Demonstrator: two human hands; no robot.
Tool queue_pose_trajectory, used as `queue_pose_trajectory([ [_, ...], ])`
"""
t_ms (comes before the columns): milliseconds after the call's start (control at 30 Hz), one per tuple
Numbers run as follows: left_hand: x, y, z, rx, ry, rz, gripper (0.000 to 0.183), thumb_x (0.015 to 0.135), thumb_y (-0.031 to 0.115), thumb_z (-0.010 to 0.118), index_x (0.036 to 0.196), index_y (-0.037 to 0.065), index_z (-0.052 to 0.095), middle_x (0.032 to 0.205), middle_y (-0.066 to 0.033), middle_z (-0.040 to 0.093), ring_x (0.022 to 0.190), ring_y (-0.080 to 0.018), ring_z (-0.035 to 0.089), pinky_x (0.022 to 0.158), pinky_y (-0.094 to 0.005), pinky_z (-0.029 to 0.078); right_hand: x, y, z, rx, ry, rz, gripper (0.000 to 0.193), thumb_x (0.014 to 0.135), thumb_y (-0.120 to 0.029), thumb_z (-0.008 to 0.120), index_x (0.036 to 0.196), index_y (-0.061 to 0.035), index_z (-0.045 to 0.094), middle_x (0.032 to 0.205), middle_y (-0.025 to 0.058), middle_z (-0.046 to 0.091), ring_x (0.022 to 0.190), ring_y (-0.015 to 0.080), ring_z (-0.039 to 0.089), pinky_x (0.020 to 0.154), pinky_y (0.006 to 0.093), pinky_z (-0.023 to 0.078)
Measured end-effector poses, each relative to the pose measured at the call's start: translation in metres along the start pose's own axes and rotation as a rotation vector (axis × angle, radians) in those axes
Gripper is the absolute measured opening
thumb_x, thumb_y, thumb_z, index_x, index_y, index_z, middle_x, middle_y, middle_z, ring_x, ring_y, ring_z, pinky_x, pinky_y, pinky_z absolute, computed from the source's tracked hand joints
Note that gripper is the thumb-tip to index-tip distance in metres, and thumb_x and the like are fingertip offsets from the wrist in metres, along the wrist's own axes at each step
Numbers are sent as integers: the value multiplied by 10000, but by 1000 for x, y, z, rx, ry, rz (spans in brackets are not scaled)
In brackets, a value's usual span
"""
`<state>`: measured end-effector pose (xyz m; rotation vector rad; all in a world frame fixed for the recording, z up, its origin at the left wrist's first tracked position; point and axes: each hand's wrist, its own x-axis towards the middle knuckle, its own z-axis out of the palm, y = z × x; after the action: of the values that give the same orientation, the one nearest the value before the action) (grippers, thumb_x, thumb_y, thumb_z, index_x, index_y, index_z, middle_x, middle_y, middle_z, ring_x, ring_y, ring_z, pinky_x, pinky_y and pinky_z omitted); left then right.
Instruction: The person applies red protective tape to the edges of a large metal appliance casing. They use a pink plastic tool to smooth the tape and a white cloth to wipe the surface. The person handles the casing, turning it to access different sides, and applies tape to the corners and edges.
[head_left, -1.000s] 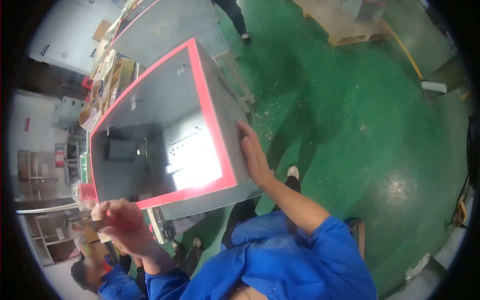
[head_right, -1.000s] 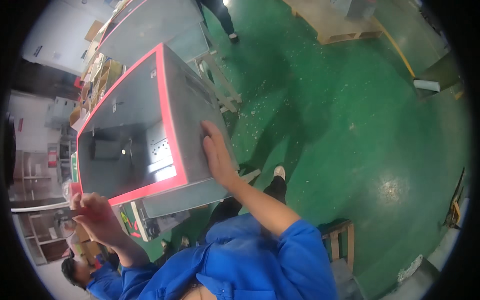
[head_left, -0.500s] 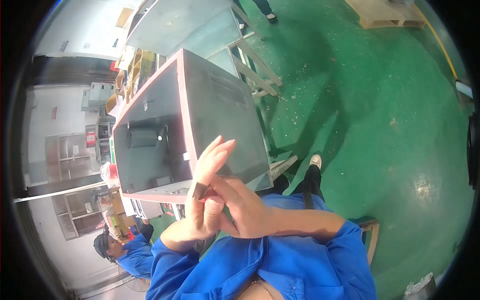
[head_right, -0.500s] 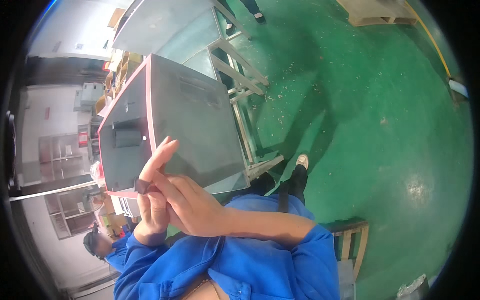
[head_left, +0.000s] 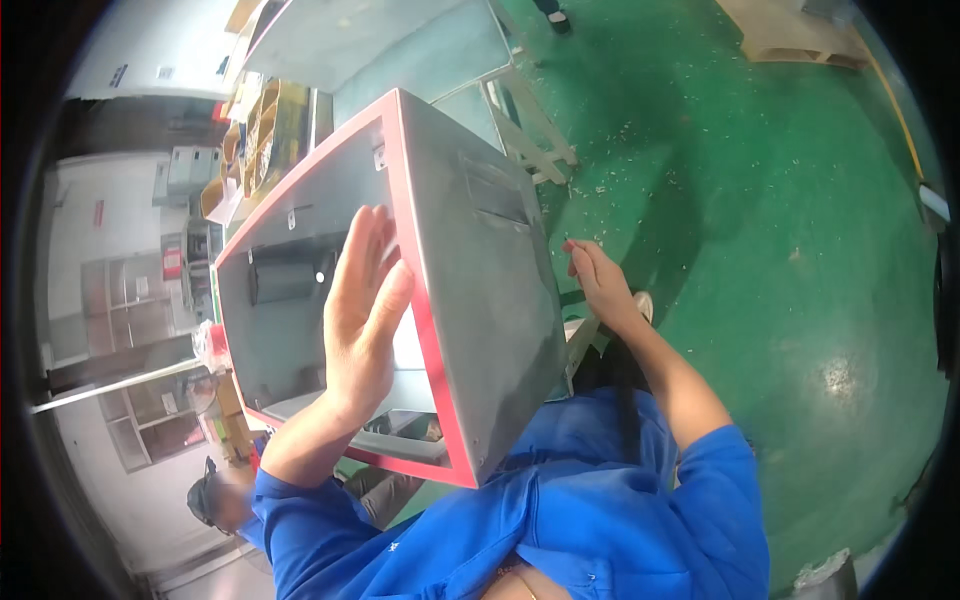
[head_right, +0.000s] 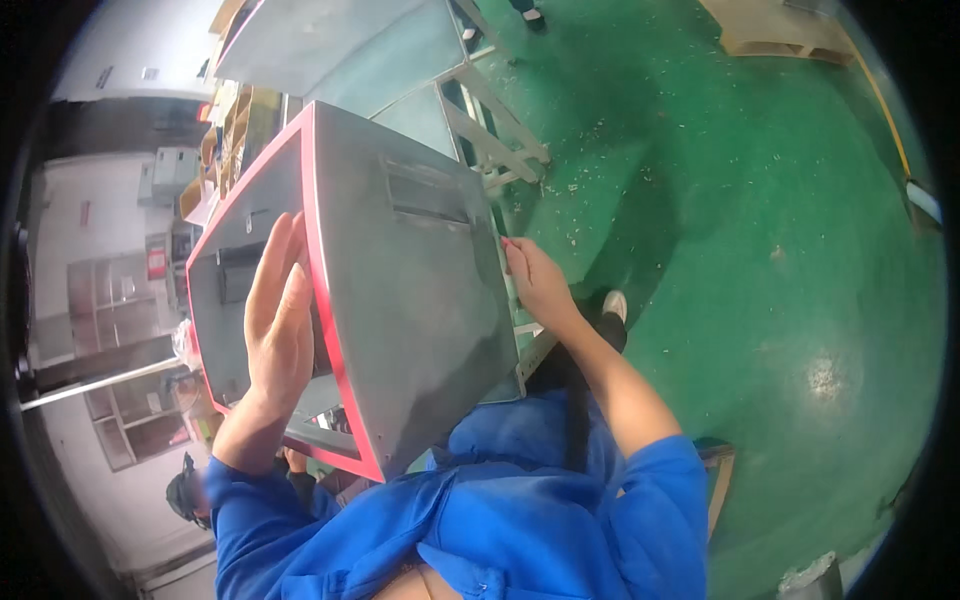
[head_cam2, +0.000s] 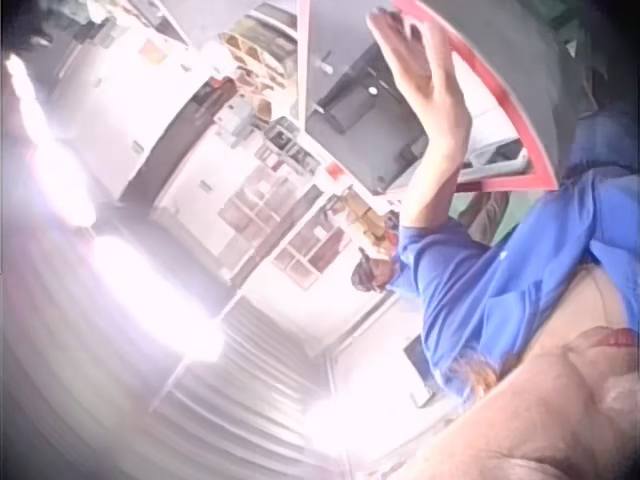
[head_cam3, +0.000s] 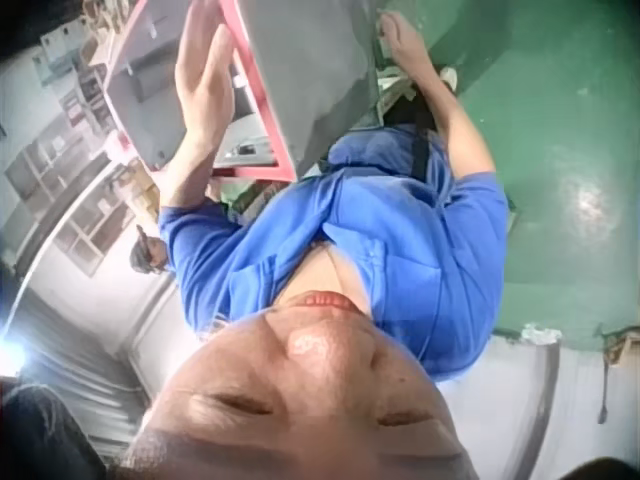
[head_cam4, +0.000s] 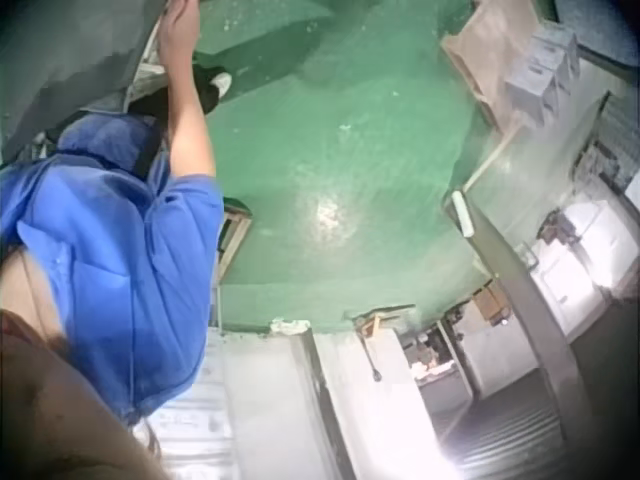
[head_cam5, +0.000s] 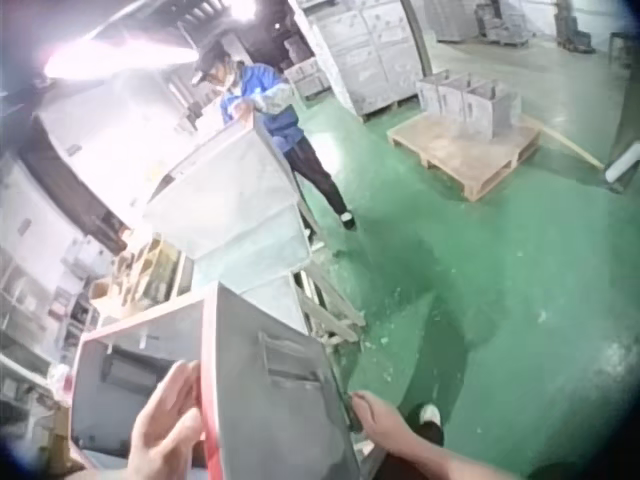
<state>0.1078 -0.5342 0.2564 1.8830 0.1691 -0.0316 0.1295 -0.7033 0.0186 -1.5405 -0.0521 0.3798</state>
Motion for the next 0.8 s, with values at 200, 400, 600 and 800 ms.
queue_pose_trajectory([
  [200, 20, 8, 26, 136, 38, -257, 471, 912, 141, 438, 1316, -24, 261, 1235, -120, 425, 1111, -160, 405, 933, -272, 313, 60, 11, -5, 133, -193, 47, 307, 926, -275, 383, 987, -25, 551, 738, 70, 606, 630, 134, 532, 622, 273, 430],
  [400, 19, 10, 36, 277, 161, -334, 440, 905, 96, 371, 1307, -36, 251, 1176, -114, 466, 1033, -162, 454, 889, -265, 342, 92, 12, -20, 185, -540, 243, 342, 919, -327, 390, 904, -27, 554, 676, 56, 601, 640, 122, 557, 590, 265, 422],
  [600, 14, 8, 35, 308, 184, -330, 461, 878, 83, 372, 1296, -66, 246, 1180, -149, 457, 1032, -179, 462, 887, -279, 346, 108, 11, -28, 57, -666, 242, 355, 904, -328, 418, 878, -3, 558, 710, 87, 597, 641, 147, 574, 613, 285, 448],
  [800, 22, 14, 36, 381, 103, -396, 546, 900, 309, 378, 1313, -12, 224, 1191, -128, 422, 1058, -194, 428, 891, -318, 343, 117, -2, -24, -251, -712, 187, 324, 899, -302, 418, 886, -11, 560, 769, 167, 608, 698, 313, 585, 651, 374, 450],
])
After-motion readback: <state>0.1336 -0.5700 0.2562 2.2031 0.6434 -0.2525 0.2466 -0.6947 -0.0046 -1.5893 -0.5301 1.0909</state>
